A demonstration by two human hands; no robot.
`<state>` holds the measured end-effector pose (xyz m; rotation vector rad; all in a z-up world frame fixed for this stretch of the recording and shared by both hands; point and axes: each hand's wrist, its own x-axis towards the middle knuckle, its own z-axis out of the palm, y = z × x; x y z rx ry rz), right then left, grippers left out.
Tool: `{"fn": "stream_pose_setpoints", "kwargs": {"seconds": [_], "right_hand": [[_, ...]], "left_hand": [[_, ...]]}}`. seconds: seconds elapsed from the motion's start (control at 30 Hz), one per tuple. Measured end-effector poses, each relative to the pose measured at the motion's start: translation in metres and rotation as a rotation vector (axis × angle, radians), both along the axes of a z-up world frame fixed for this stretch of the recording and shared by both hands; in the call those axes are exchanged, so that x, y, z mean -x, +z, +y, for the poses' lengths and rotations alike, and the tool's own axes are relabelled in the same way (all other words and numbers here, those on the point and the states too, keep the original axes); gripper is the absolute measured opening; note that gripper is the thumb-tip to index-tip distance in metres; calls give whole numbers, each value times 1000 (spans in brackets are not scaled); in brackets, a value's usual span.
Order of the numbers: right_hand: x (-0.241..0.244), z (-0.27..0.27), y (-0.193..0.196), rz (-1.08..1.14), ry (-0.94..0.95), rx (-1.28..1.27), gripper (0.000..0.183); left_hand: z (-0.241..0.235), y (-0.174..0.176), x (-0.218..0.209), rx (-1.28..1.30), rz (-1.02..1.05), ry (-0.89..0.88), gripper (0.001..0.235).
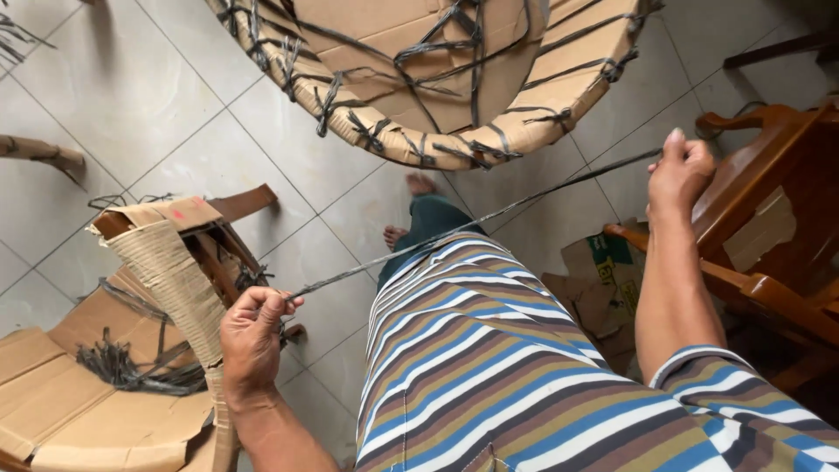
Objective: Wrapping and securing black plastic strips around a cardboard-covered chair frame
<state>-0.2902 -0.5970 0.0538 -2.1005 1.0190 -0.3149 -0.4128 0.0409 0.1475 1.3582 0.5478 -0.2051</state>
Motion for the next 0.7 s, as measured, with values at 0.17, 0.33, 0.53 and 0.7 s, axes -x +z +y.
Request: {"fn": "stream_pose_setpoints", "kwargs": {"seconds": [0.17,0.33,0.53,0.7], "right_hand": [[-1,20,17,74,321,352,13],[-27,160,137,-32,757,-433,33],[-43,134,148,136,1172,-977,39],[-77,12,94,174,894,-829,23]], "left_hand": [[-75,54,-38,-279,32,-114,16],[-166,52,-80,-313,-76,-326,16],[-287,31,-154,-361,-322,-451,13],[-354,-2,-216,-310,-114,-321,20]]}}
